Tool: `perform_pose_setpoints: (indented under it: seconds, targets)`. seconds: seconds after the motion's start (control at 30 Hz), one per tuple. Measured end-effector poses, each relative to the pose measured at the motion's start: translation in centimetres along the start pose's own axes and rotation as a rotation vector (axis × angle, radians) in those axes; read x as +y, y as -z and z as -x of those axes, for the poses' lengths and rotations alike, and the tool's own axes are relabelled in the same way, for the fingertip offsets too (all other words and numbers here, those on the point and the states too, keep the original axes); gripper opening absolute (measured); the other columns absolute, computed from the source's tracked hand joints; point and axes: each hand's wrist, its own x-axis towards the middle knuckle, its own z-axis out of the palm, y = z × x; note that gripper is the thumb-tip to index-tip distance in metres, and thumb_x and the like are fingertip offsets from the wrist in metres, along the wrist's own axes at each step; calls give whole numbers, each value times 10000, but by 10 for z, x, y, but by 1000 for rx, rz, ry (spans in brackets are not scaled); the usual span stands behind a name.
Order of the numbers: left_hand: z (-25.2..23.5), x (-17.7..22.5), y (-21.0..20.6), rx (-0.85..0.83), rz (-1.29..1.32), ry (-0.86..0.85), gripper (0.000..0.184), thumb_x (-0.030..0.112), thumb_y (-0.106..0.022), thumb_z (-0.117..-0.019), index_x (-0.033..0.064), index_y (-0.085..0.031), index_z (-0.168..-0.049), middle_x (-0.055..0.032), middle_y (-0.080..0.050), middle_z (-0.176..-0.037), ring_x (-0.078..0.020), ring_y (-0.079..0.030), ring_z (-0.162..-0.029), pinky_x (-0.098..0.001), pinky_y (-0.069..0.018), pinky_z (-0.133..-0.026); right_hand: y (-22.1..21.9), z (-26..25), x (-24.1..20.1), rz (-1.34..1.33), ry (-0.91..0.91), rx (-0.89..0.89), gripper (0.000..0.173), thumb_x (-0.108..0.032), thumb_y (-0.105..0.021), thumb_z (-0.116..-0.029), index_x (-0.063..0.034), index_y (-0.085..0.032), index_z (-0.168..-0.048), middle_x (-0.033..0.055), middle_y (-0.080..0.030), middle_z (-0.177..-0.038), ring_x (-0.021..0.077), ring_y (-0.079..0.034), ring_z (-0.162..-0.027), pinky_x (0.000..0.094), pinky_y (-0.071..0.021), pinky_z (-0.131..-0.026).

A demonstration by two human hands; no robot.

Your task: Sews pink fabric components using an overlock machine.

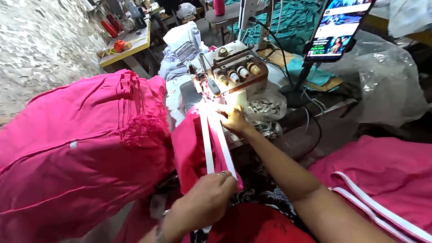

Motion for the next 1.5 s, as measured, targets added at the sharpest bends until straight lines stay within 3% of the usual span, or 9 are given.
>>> perform_pose_setpoints:
  seconds: [0.07, 0.17, 0.43, 0.57, 0.7, 0.93, 1.03, 1.17, 1.5]
  targets:
    - [2, 1, -36, -13, 85, 59, 67, 18, -606, -931, -10, -659, -900, -150, -655, -807, -259, -683, -681, -365, -580, -602, -9, 10, 4, -133, -33, 57, 232, -76, -623, -965, 15, -730, -1150, 186, -735, -1086, 318, -695, -1011, 556, -473, -982]
    - [-1, 11, -62, 66, -15, 60, 98, 22, -596, -930, -6, -652, -855, -129, -643, -763, -228, -670, -636, -321, -570, -576, -25, 28, -4, -513, -232, 150, 395, 37, -614, -925, 14, -512, -1305, 102, -650, -926, 124, -606, -778, 310, -527, -698]
    - [-18, -2, -63, 83, -303, 143, 114, 27, -572, -924, -10, -648, -847, -128, -628, -733, -221, -658, -575, -298, -552, -516, -45, 74, -27, -1113, -460, 97, 375, -62, -280, -1078, 143, -495, -1307, 85, -641, -1076, -57, -592, -953, 118, -478, -888]
    - [-37, -20, -57, 109, -433, 191, 67, -13, -611, -869, -37, -661, -831, -159, -653, -741, -248, -689, -597, -319, -566, -524, -44, 104, -32, -895, -648, -272, 344, 34, -402, -1055, 162, -472, -1366, 204, -616, -1241, 38, -574, -1071, 156, -432, -967]
    - [-58, -30, -44, 22, -548, 260, 50, -60, -645, -831, -79, -677, -865, -195, -664, -747, -296, -705, -621, -361, -561, -524, -47, 98, -43, -541, -469, -551, 360, -71, -546, -1025, 139, -559, -1317, 242, -631, -1295, 163, -591, -1183, 240, -410, -1049]
    - [-99, -46, -25, -231, -614, 478, 168, -74, -588, -906, -131, -692, -1024, -244, -679, -833, -375, -717, -735, -444, -560, -604, -54, 79, -52, -542, -181, -702, 349, -89, -579, -1016, 137, -608, -1280, 298, -631, -1293, 334, -602, -1222, 401, -417, -1093]
    - [-115, -51, -18, -295, -651, 577, 173, -60, -571, -938, -122, -681, -1056, -229, -669, -837, -373, -712, -757, -449, -555, -620, -47, 74, -55, -625, -231, -695, 330, -61, -557, -1028, 148, -600, -1280, 281, -639, -1268, 259, -597, -1187, 324, -414, -1067]
    - [-131, -58, -15, -308, -689, 678, 171, -49, -530, -965, -118, -675, -1023, -225, -674, -816, -384, -713, -761, -464, -544, -619, -51, 89, -49, -999, -220, -428, 211, -10, -573, -962, 116, -609, -1127, 46, -642, -942, -29, -581, -863, 159, -488, -800]
    - [-124, -69, -30, -136, -808, 625, 82, -8, -647, -882, -33, -721, -859, -150, -673, -703, -317, -706, -671, -410, -528, -564, -48, 90, -47, -1011, -295, -389, 189, 4, -624, -922, 75, -638, -1096, -4, -664, -936, -54, -598, -877, 154, -502, -824]
